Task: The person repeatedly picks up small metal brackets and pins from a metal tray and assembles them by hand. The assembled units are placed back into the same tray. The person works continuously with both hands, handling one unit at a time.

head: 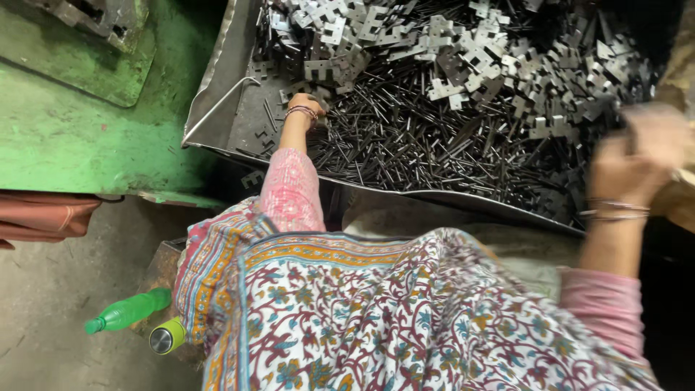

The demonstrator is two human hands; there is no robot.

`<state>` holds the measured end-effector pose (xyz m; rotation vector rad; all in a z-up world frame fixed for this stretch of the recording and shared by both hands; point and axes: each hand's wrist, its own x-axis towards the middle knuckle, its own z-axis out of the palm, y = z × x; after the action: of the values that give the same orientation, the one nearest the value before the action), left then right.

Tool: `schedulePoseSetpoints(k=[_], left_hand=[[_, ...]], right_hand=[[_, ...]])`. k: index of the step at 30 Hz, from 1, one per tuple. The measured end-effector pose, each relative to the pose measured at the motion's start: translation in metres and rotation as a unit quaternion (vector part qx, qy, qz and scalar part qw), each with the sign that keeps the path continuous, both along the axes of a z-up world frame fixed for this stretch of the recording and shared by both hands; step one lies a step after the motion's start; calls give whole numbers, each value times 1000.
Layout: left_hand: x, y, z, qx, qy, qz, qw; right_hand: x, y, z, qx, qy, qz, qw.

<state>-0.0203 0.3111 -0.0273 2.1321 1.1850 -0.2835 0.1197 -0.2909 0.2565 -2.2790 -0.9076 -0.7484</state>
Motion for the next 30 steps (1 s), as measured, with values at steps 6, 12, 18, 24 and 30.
schedulePoseSetpoints(k=[6,12,18,24,30], left_hand=[[27,-74,57,165,-79,-251,951],[40,-228,83,106,-208,-339,912],[67,-338,57,231,-263,-369,861],[95,-380,32,294,-157,-362,871],[99,-373,36,234,-59,-402,883]], right_hand=[[-81,35,-133,-23,218,45,975],[-78,22,-148,26,230,16,973],[-87,32,-137,8,198,-16,980],[-88,33,-132,6,215,-37,976],[-87,32,-132,12,216,-29,976]])
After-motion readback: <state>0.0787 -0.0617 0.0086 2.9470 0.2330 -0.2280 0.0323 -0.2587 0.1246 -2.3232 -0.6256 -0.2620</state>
